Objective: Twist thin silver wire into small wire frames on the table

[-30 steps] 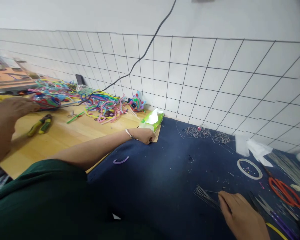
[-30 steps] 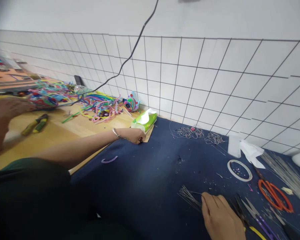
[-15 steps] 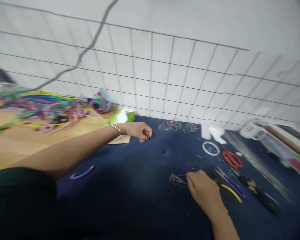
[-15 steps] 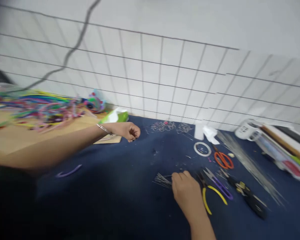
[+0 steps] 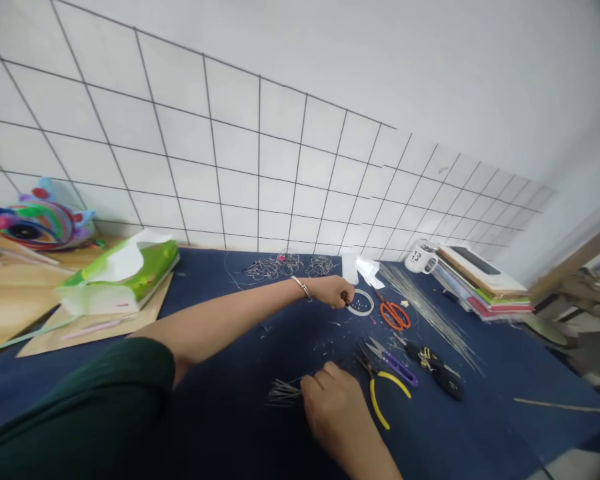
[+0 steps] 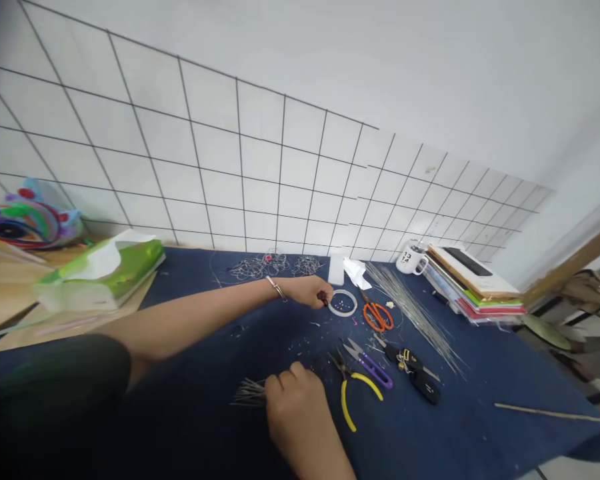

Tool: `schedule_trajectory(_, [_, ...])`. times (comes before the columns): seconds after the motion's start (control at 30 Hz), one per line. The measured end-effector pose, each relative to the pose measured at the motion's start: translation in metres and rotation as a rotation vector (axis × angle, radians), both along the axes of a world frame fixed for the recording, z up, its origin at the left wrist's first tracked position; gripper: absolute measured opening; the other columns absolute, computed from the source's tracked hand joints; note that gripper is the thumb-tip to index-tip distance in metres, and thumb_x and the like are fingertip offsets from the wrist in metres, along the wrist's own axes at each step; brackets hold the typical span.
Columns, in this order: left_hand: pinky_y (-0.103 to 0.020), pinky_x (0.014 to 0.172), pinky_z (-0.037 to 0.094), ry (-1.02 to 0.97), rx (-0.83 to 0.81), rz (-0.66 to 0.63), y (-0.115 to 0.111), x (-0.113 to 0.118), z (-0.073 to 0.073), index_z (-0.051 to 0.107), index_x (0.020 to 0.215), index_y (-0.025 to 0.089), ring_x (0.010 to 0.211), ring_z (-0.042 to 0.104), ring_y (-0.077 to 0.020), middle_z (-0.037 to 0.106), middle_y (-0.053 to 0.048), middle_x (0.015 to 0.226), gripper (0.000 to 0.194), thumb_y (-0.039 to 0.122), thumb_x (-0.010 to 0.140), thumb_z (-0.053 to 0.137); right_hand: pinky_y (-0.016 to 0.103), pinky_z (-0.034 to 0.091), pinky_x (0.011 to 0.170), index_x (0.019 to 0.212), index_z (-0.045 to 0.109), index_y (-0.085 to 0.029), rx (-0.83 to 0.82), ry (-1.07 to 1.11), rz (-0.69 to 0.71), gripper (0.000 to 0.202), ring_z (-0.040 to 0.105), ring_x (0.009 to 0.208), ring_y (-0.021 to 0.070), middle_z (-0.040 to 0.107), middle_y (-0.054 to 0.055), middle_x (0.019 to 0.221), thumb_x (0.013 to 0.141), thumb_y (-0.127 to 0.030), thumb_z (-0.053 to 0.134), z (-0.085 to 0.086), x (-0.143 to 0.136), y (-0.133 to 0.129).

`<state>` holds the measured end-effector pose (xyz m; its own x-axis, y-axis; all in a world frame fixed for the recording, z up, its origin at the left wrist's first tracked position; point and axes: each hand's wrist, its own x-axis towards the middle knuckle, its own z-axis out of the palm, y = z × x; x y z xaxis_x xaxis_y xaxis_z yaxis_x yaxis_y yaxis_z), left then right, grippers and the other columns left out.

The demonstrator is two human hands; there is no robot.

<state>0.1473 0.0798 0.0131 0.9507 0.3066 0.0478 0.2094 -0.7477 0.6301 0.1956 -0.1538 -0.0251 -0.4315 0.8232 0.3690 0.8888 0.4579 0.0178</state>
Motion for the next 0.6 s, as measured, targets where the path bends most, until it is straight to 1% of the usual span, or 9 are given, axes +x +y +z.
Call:
schedule_trajectory(0.13, [-0.02, 0.06, 0.041, 0.021, 0.035, -0.007, 0.02, 0.025, -0.008, 0.061, 0.078, 0.015, 0.064, 0.055, -0.0125, 0.062, -0.001, 0.07, 0.025, 0.005, 0.056, 0.053, 0.029, 0.031, 0.056, 0.072, 0.051, -0.02, 0.067, 0.0, 0.034, 0.011, 0.048, 0.066, 0.018, 0.056, 0.0, 0.063, 0.07, -0.011, 0.057, -0.006, -0.001, 0.002])
schedule_trajectory(0.33, [-0.019, 0.057, 0.042, 0.087, 0.04, 0.006, 0.049, 0.043, -0.016, 0.06, 0.083, 0.014, 0.061, 0.056, -0.0111, 0.062, -0.001, 0.07, 0.027, 0.009, 0.058, 0.051, 0.029, 0.029, 0.048, 0.066, 0.05, -0.018, 0.207, 0.004, 0.079, 0.01, 0.047, 0.058, 0.0162, 0.051, 0.0, 0.054, 0.07, -0.014, 0.058, -0.01, -0.006, 0.005])
schedule_trajectory(0.47, [-0.018, 0.053, 0.043, 0.15, 0.011, 0.008, 0.06, 0.054, -0.023, 0.061, 0.084, 0.014, 0.057, 0.057, -0.0105, 0.063, -0.001, 0.069, 0.028, 0.011, 0.058, 0.051, 0.028, 0.03, 0.047, 0.065, 0.05, -0.018, 0.266, 0.025, 0.066, 0.012, 0.047, 0.055, 0.0157, 0.05, -0.001, 0.05, 0.068, -0.018, 0.061, -0.013, -0.01, 0.007])
schedule_trajectory(0.6, [-0.018, 0.049, 0.043, 0.181, 0.002, 0.023, 0.065, 0.069, -0.027, 0.061, 0.083, 0.013, 0.054, 0.057, -0.0109, 0.063, -0.001, 0.067, 0.028, 0.011, 0.056, 0.052, 0.027, 0.029, 0.045, 0.063, 0.048, -0.018, 0.243, 0.011, 0.066, 0.017, 0.046, 0.053, 0.0151, 0.049, -0.002, 0.05, 0.063, -0.018, 0.065, -0.013, -0.01, 0.008])
